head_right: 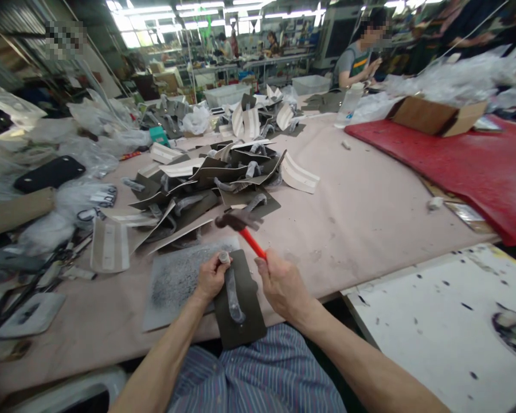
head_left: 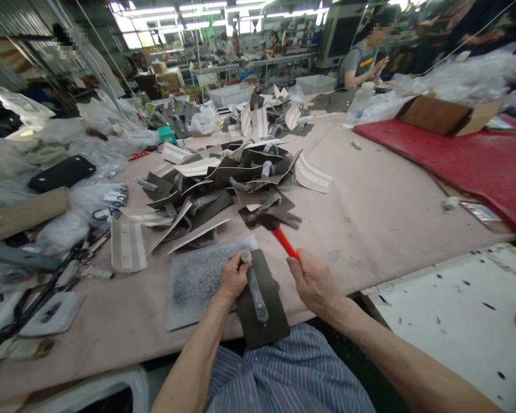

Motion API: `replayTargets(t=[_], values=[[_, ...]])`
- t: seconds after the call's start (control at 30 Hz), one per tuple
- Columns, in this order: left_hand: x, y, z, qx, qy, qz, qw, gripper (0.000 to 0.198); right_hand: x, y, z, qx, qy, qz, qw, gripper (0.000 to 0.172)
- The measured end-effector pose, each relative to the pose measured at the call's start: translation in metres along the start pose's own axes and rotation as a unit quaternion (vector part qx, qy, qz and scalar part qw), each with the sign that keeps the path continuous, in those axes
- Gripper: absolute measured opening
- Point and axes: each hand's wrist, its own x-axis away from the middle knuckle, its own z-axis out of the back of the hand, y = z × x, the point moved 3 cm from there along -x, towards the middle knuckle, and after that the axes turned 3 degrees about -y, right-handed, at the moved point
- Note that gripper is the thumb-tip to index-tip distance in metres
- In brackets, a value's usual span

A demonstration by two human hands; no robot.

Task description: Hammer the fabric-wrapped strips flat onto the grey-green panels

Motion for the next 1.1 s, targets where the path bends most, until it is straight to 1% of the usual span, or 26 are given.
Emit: replayTargets(t=[0.03, 0.1, 0.13, 0.17, 0.2, 0.23, 0.3, 0.33, 0.37, 0.4, 0.43, 0.47, 0.5, 0.53, 0.57, 0.63, 0.7, 0.8, 0.87, 0.9, 0.93, 0.97, 1.0, 1.03, 1.07, 1.1], values=[[0.000, 0.000, 0.000, -0.005, 0.002, -0.001, 1.000, 0.016, -0.001, -0.005, 0.003, 0.074, -0.026, 0.030, 0.997, 0.030], [0.001, -0.002, -0.001, -0.011, 0.006, 0.003, 1.000, 0.015, -0.005, -0.014, 0.011, 0.166, -0.101, 0.050, 0.980, 0.025], [0.001, -0.003, -0.001, -0.011, 0.005, 0.005, 1.000, 0.014, -0.008, -0.020, 0.019, 0.182, -0.119, 0.053, 0.975, 0.024], [0.001, -0.003, -0.001, -0.008, 0.004, 0.004, 1.000, 0.013, -0.011, -0.027, 0.028, 0.177, -0.111, 0.057, 0.976, 0.025], [0.001, -0.003, -0.001, -0.003, 0.002, 0.002, 1.000, 0.013, -0.014, -0.036, 0.038, 0.154, -0.078, 0.064, 0.983, 0.027], [0.001, -0.003, -0.001, 0.003, 0.001, -0.002, 1.000, 0.014, -0.016, -0.044, 0.047, 0.115, -0.025, 0.072, 0.990, 0.029], [0.002, -0.004, -0.001, 0.014, 0.001, -0.004, 1.000, 0.016, -0.015, -0.054, 0.060, 0.022, 0.103, 0.083, 0.991, 0.032], [0.002, -0.004, -0.001, 0.017, 0.003, -0.002, 1.000, 0.017, -0.012, -0.055, 0.061, -0.012, 0.150, 0.084, 0.985, 0.034], [0.002, -0.004, -0.001, 0.017, 0.003, 0.000, 1.000, 0.017, -0.009, -0.053, 0.057, -0.026, 0.167, 0.088, 0.982, 0.035], [0.002, -0.004, -0.001, 0.013, 0.002, 0.005, 1.000, 0.017, -0.006, -0.048, 0.049, -0.013, 0.146, 0.092, 0.985, 0.035], [0.002, -0.005, -0.002, 0.005, -0.001, 0.010, 1.000, 0.017, -0.004, -0.042, 0.038, 0.025, 0.093, 0.090, 0.991, 0.034], [0.002, -0.006, -0.002, -0.002, -0.003, 0.014, 1.000, 0.017, -0.003, -0.033, 0.027, 0.075, 0.016, 0.081, 0.994, 0.033], [0.002, -0.006, -0.002, -0.008, -0.006, 0.015, 1.000, 0.018, -0.001, -0.023, 0.017, 0.127, -0.061, 0.063, 0.988, 0.031], [0.002, -0.007, -0.003, -0.010, -0.009, 0.014, 1.000, 0.019, 0.000, -0.013, 0.010, 0.170, -0.121, 0.040, 0.977, 0.029], [0.002, -0.008, -0.003, -0.008, -0.010, 0.011, 1.000, 0.020, 0.000, -0.003, 0.008, 0.196, -0.154, 0.017, 0.968, 0.027], [0.002, -0.008, -0.003, 0.002, -0.004, 0.003, 1.000, 0.021, -0.002, 0.014, 0.008, 0.202, -0.165, -0.018, 0.965, 0.026], [0.002, -0.009, -0.003, 0.010, 0.002, 0.002, 1.000, 0.019, -0.004, 0.032, 0.007, 0.173, -0.168, -0.051, 0.969, 0.028], [0.001, -0.007, -0.002, 0.023, 0.004, 0.006, 1.000, 0.016, -0.001, 0.066, -0.007, 0.158, -0.198, -0.131, 0.958, 0.031], [0.001, -0.005, -0.001, 0.033, 0.005, 0.009, 0.999, 0.014, 0.003, 0.080, -0.018, 0.193, -0.185, -0.155, 0.951, 0.028], [0.002, -0.004, 0.000, 0.038, 0.008, 0.011, 0.999, 0.013, 0.005, 0.082, -0.023, 0.216, -0.163, -0.149, 0.951, 0.025], [0.002, -0.004, 0.000, 0.045, 0.011, 0.015, 0.999, 0.013, 0.007, 0.079, -0.027, 0.233, -0.134, -0.129, 0.955, 0.025], [0.002, -0.004, 0.000, 0.053, 0.016, 0.021, 0.998, 0.012, 0.010, 0.071, -0.032, 0.237, -0.104, -0.091, 0.962, 0.030], [0.001, -0.005, 0.000, 0.064, 0.022, 0.030, 0.997, 0.013, 0.012, 0.059, -0.036, 0.227, -0.083, -0.040, 0.969, 0.039], [0.001, -0.007, -0.001, 0.078, 0.028, 0.044, 0.996, 0.014, 0.014, 0.045, -0.042, 0.205, -0.081, 0.020, 0.975, 0.048], [0.000, -0.009, -0.002, 0.098, 0.038, 0.062, 0.993, 0.016, 0.017, 0.031, -0.049, 0.174, -0.100, 0.083, 0.976, 0.054], [-0.002, -0.011, -0.003, 0.124, 0.048, 0.082, 0.988, 0.020, 0.020, 0.017, -0.057, 0.150, -0.125, 0.146, 0.970, 0.054]])
